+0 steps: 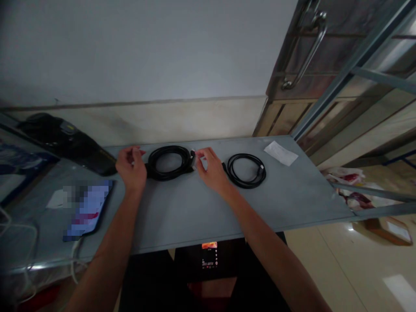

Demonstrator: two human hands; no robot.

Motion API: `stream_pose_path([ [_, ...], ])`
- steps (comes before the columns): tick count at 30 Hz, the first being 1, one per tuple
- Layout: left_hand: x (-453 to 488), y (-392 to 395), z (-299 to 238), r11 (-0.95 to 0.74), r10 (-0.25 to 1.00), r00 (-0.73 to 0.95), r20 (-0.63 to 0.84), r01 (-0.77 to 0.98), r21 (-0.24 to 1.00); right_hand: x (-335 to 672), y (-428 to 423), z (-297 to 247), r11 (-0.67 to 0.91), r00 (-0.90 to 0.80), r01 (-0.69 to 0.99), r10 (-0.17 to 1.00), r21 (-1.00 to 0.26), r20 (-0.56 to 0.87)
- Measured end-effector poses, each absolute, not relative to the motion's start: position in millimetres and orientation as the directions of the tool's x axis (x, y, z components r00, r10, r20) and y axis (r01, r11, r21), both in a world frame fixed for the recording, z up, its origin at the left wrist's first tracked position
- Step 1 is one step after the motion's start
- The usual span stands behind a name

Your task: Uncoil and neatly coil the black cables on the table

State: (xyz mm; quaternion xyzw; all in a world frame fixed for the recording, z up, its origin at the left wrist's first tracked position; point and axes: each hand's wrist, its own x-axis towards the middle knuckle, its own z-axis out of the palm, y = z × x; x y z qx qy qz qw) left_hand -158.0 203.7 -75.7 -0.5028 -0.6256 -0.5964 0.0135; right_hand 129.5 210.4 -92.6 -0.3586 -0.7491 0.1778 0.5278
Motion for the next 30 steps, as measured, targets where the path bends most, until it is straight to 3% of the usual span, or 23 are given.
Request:
stream_pose_path([
  [6, -156.8, 203.9, -77.4, -0.269, 0.58, -0.482, 0.657, 0.648, 0.713, 232.7, 156.9, -88.1, 0.577, -0.359, 0.73, 0.78, -0.366, 0.513],
  [9, -153.0, 203.2, -76.6, -0.302, 0.565, -0.469, 0.678, 0.647, 0.7, 276.3, 139.4, -103.4, 0.514, -0.366, 0.81, 0.82, -0.283, 0.44],
  [14, -147.7, 198.2, -73.0, -0.352, 0.558, -0.394, 0.73, 0.684, 0.638, 292.8, 131.3, -119.7, 0.518, -0.37, 0.799, 0.823, -0.305, 0.43],
  [22, -128.9, 188.2, -68.5, -0.436, 0.536, -0.1, 0.839, 0.818, 0.376, 288.7, 132.1, -119.3, 0.481, -0.368, 0.849, 0.835, -0.219, 0.409],
  [30, -67.2, 173.1, -69.2, -0.66, 0.563, 0.181, 0.806, 0.685, 0.308, 287.9, 128.6, -117.6, 0.402, -0.3, 0.888, 0.874, -0.224, 0.381],
])
